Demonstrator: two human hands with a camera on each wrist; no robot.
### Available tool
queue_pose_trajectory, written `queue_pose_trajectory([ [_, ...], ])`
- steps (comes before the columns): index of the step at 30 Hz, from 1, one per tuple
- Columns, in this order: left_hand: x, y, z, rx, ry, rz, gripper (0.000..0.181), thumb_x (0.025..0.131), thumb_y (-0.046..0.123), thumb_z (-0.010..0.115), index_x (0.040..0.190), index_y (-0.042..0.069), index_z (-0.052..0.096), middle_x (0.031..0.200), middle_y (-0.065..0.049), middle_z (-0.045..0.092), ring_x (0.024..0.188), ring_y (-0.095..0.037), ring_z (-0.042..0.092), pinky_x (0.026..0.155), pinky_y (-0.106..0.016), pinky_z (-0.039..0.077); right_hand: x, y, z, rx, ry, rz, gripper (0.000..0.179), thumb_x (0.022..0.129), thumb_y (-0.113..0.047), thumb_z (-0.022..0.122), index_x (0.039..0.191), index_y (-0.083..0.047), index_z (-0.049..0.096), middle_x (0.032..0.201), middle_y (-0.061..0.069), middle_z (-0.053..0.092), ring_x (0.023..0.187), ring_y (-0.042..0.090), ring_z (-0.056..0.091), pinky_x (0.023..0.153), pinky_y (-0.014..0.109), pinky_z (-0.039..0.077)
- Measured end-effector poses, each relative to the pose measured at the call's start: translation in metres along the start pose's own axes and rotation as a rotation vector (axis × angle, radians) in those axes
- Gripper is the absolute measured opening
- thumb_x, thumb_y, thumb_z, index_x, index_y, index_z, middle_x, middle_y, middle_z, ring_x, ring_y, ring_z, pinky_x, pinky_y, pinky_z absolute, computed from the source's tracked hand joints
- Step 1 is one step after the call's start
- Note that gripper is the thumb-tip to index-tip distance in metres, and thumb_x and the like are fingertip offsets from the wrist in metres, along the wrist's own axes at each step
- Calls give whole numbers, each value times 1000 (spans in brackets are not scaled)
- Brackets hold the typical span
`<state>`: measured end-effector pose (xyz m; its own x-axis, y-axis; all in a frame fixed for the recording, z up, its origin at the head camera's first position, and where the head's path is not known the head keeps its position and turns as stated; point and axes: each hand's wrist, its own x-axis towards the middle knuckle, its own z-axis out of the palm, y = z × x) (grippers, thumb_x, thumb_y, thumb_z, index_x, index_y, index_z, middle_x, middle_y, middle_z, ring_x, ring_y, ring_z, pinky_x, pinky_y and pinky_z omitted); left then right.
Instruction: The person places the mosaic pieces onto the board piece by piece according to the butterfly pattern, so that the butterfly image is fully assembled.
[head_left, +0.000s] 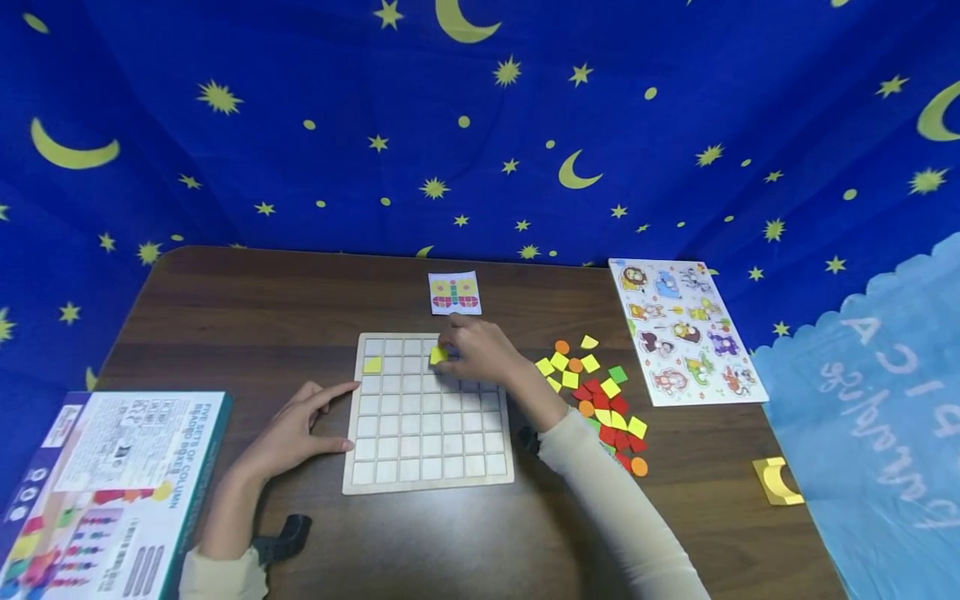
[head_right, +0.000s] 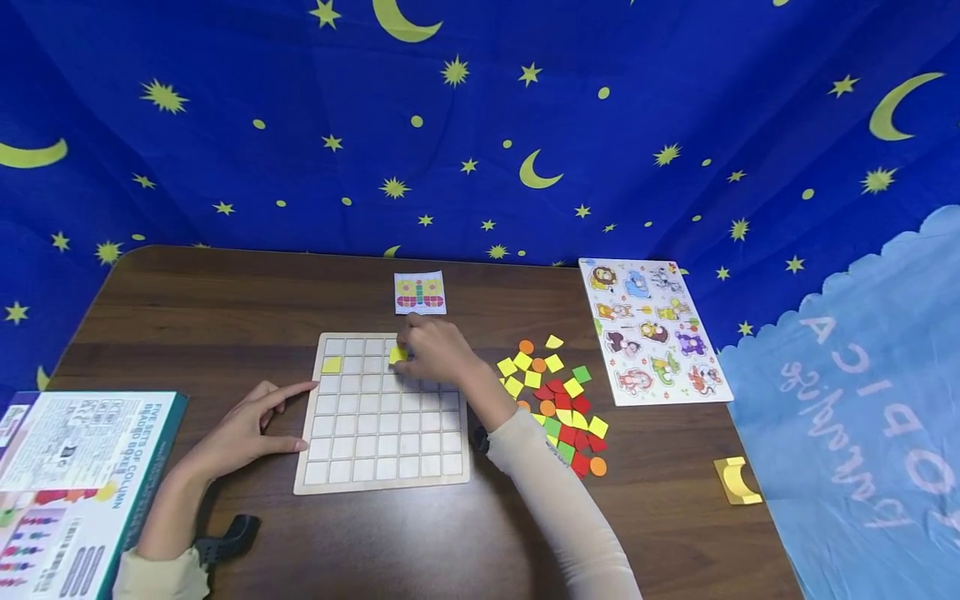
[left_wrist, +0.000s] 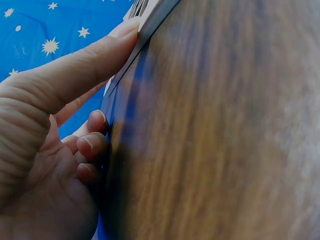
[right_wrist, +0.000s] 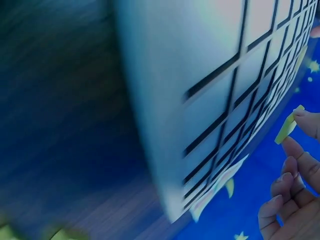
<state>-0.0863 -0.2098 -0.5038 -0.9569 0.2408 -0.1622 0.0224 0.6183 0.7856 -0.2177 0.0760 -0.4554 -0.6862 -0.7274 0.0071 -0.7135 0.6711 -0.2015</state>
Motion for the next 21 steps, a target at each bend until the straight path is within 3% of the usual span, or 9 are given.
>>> queue_pose_trajectory([
  [6,0,2,-1,2,6,7,82,77,32,85,148,19,47,97,-4,37,79,-15,31,67,-28,29,15,-18,3,-23,-29,-49,25,86,-35,75,99,-14,76,93,1,59,74,11,50,61,27,45],
  [16,1,1,0,8,0,-24,83,76,29,86,149,19,46,97,-4,36,79,-17,32,68,-27,30,39,-40,14,-70,-120,-36,29,85,-37,74,105,-16,76,108,2,65,93,14,63,77,31,53],
  [21,2,0,1,9,-7,-40,84,76,28,85,149,20,46,98,-4,36,80,-17,33,68,-27,31,44,-45,19,-84,-130,-23,25,88,-36,73,103,-17,75,106,1,63,86,12,61,71,28,52],
])
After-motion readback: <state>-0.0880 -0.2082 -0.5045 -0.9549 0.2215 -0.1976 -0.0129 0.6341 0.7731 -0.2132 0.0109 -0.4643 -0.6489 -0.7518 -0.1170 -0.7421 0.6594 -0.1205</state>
